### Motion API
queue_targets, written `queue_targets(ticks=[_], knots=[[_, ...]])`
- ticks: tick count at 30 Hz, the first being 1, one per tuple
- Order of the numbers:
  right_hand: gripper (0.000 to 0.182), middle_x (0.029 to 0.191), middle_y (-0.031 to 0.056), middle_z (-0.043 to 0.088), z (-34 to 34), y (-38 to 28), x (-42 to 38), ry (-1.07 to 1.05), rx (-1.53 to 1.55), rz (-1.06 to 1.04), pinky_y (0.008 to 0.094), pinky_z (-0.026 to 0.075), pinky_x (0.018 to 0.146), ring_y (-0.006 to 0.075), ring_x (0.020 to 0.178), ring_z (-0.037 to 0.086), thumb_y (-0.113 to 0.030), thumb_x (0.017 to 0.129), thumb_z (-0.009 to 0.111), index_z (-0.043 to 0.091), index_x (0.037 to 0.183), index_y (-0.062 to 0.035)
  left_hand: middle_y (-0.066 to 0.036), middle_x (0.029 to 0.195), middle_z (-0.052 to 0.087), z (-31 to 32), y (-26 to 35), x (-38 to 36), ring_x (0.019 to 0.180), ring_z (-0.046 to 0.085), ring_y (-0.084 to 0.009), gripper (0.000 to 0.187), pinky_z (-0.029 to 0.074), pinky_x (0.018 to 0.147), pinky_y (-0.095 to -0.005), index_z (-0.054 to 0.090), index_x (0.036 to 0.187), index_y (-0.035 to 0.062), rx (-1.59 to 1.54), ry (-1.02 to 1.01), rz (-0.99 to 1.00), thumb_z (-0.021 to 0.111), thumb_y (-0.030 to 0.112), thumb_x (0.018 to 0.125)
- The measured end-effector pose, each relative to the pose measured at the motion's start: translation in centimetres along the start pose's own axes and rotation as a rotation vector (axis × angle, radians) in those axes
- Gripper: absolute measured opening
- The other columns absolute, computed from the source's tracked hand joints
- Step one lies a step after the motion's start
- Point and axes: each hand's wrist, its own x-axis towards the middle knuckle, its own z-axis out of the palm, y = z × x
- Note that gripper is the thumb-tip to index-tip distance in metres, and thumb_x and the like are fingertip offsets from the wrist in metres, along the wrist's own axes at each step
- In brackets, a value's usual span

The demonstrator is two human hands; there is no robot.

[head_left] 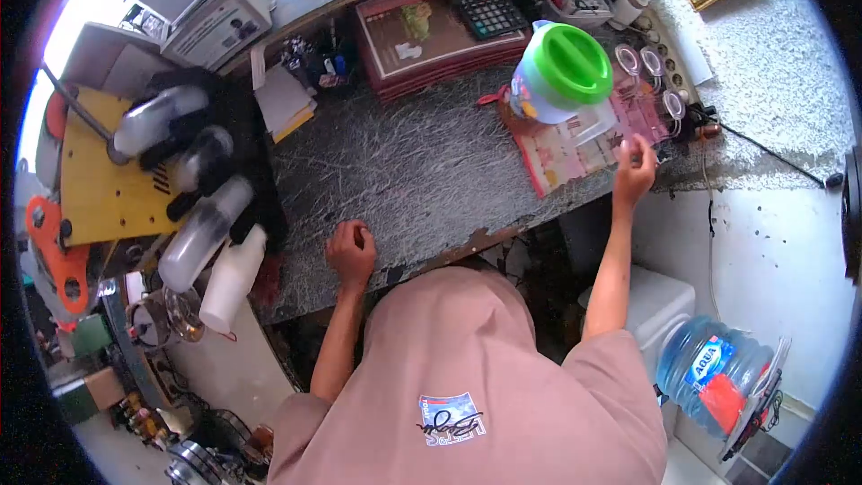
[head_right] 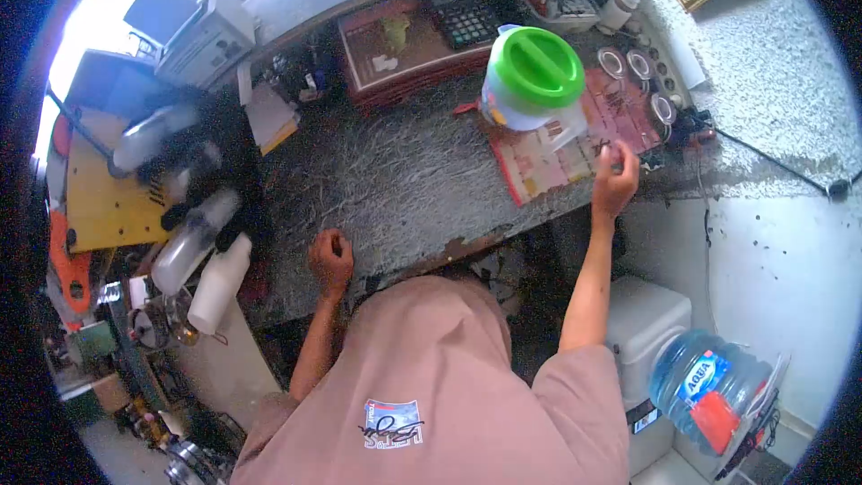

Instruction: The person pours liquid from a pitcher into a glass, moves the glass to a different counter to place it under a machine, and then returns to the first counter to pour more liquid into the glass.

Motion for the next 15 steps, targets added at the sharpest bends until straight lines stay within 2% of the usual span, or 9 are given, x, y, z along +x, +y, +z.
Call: queue_targets(ticks=[3,4,8,9,10,12,13,15], knots=[[0.054,0.12,0.0165,0.063,1.1,-1.4,6.0,0.015,-0.022,-0.072,0.0412,0.048,0.095,0.0284,0.109,0.06,-0.03,0.083,0.079,0.061,0.126,-0.0026,-0.003,0.078,0.057,0.0,0.2,0.1,0.071,0.059,-0.0246,0.006,0.04,0.07,-0.0408,0.062,0.088,0.0119,-0.01,0.015,0.011,0.064,0.01,0.083],[0.054,0.12,0.0165,0.063,1.9,-1.8,7.9,0.015,-0.015,-0.072,0.0412,0.048,0.095,0.0284,0.109,0.06,-0.03,0.083,0.079,0.061,0.126,-0.0026,-0.003,0.078,0.057,0.0,0.1,0.1,0.071,0.059,-0.0246,0.006,0.04,0.07,-0.0408,0.062,0.088,0.0119,-0.005,0.019,0.011,0.064,0.01,0.083],[0.074,0.127,0.0207,0.059,5.9,-1.8,15.6,-0.077,-0.271,-0.378,0.0474,0.043,0.105,0.0375,0.12,0.055,-0.04,0.076,0.084,0.055,0.132,-0.0011,-0.004,0.077,0.057,0.4,-0.3,0.1,0.07,0.058,-0.0243,0.007,0.039,0.069,-0.0408,0.062,0.088,0.0118,-0.021,0.045,0.027,0.063,0.009,0.082],[0.077,0.129,0.0216,0.059,6.7,-2.3,16.6,-0.114,-0.348,-0.388,0.049,0.044,0.104,0.0378,0.122,0.055,-0.047,0.075,0.083,0.056,0.133,-0.0042,-0.004,0.077,0.057,0.5,-0.4,0.0,0.07,0.058,-0.0241,0.008,0.039,0.069,-0.0409,0.062,0.089,0.0117,-0.011,0.029,0.019,0.063,0.008,0.082],[0.077,0.129,0.0216,0.059,7.6,-2.1,17.5,-0.12,-0.349,-0.395,0.049,0.044,0.104,0.0378,0.122,0.055,-0.047,0.075,0.083,0.056,0.133,-0.0042,-0.004,0.077,0.057,0.5,-0.3,-0.1,0.07,0.058,-0.0241,0.008,0.039,0.069,-0.0409,0.062,0.089,0.0117,-0.014,0.029,0.01,0.063,0.008,0.082],[0.081,0.131,0.0229,0.058,9.2,-1.8,19.6,-0.427,-0.536,-0.195,0.0496,0.046,0.102,0.0378,0.124,0.056,-0.053,0.073,0.081,0.056,0.136,-0.0088,-0.004,0.077,0.056,0.3,-0.1,-0.1,0.069,0.057,-0.0238,0.007,0.038,0.07,-0.0401,0.061,0.088,0.0112,-0.032,0.01,-0.018,0.063,0.008,0.082],[0.082,0.131,0.0234,0.059,10.0,-1.3,20.5,-0.528,-0.64,-0.159,0.0483,0.048,0.1,0.0379,0.125,0.056,-0.057,0.072,0.08,0.056,0.136,-0.013,-0.004,0.077,0.056,0.1,0.1,0.1,0.069,0.057,-0.0238,0.007,0.038,0.07,-0.0401,0.061,0.088,0.0112,-0.035,0.019,-0.027,0.063,0.008,0.082],[0.08,0.129,0.0234,0.06,11.0,0.1,21.1,-0.569,-0.62,-0.176,0.0476,0.048,0.1,0.0385,0.123,0.057,-0.054,0.072,0.081,0.057,0.136,-0.0129,-0.004,0.076,0.056,-0.3,0.4,0.1,0.069,0.056,-0.0236,0.005,0.038,0.07,-0.0396,0.061,0.088,0.0107,-0.039,0.026,-0.005,0.063,0.008,0.084]])
